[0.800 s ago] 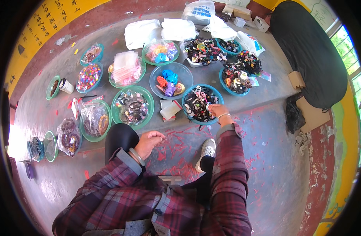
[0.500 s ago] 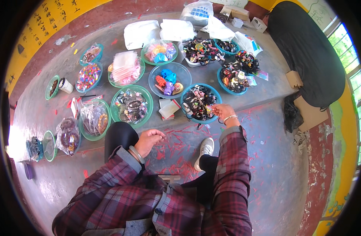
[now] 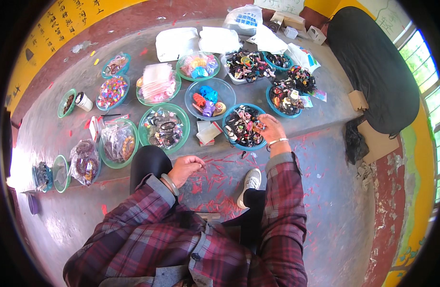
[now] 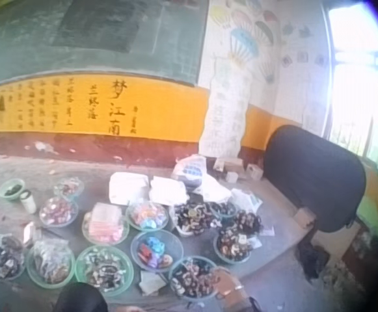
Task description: The person sits on the ground surrounded by bowls of hair accessories and plastic bags. They pick up hair clips and hair ties, place them into small plastic bags, and seal the bags. The person handles the items one by one, organizing them into packaging.
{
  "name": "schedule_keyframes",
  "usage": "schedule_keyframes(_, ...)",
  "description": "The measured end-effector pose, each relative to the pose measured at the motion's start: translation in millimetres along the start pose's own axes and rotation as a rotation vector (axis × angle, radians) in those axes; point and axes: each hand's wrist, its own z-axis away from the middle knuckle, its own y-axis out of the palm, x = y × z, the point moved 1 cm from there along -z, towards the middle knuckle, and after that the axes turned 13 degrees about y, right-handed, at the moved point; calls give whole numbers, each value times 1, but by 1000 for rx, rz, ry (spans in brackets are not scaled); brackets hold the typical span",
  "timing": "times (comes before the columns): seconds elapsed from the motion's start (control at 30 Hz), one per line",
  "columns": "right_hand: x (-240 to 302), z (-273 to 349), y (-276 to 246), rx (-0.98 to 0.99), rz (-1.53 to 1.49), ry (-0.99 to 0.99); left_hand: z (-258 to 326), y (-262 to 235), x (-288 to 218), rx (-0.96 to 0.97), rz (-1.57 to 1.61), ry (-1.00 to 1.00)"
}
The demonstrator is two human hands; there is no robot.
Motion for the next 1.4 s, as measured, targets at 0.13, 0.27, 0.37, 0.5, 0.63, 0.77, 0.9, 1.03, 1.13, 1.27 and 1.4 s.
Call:
schedule_keyframes(0.13,8,29,50,195,141,29,-2,-2,1,136,-36,35)
schedule_keyframes(0.27,-4,65,91,301,302,94,8,2,-22,266,-43,173)
schedule_keyframes(0.37,-19,87,107,393,394,173,21,10,-53,368,-94,288)
schedule_keyframes(0.5,-41,95,119,465,367,216,32,23,-60,475,-132,220)
schedule_keyframes(0.63,-56,99,126,384,266,186,39,32,-52,445,-174,277)
schedule_keyframes(0.77,-61,101,125,368,290,171,37,33,-40,401,-125,221)
schedule_keyframes(0.9,-58,103,119,384,385,99,39,36,-44,405,-138,190)
schedule_keyframes(1.03,-51,107,120,254,707,-36,39,39,-45,334,-206,261)
schedule_keyframes(1.13,-46,121,133,145,1014,-179,38,39,-45,293,-266,297)
schedule_keyframes(1.27,-54,127,142,215,1127,-406,38,41,-51,258,-373,234)
schedule_keyframes(1.4,-53,130,145,318,815,-249,38,39,-43,184,-204,303)
